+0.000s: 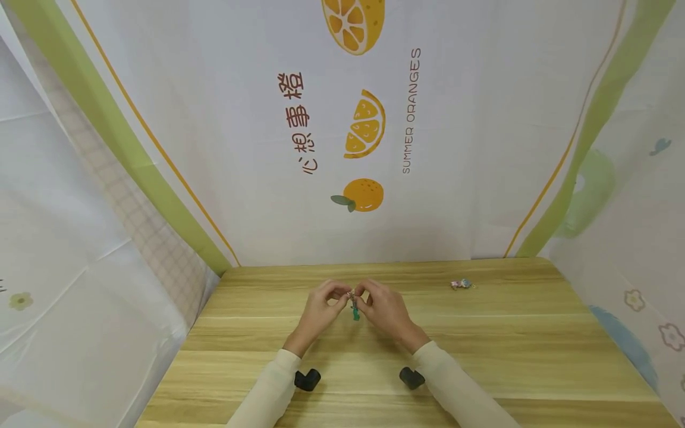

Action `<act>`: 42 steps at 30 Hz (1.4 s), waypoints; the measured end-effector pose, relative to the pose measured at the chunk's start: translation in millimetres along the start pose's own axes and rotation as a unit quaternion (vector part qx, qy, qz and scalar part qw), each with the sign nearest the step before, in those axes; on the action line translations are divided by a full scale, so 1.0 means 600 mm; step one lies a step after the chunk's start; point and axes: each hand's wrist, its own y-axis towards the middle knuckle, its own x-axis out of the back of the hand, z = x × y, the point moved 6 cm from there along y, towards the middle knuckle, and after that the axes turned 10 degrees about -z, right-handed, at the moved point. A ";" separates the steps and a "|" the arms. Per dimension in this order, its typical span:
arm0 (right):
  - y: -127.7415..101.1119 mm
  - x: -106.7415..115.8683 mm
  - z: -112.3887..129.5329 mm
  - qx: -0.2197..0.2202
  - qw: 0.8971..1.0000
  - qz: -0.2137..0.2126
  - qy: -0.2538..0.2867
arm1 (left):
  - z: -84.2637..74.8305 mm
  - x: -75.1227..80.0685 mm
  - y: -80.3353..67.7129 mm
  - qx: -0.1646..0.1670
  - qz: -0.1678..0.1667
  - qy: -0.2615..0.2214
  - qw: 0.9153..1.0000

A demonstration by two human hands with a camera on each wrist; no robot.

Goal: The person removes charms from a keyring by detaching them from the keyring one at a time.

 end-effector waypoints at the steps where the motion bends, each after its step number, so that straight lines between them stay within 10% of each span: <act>1: 0.000 0.001 -0.001 -0.004 1.000 -0.001 0.004 | 0.001 0.000 0.000 0.003 0.000 0.004 1.000; 42: 0.002 0.007 -0.014 -0.061 0.993 0.023 0.098 | 0.004 -0.011 -0.004 0.037 0.012 0.035 0.999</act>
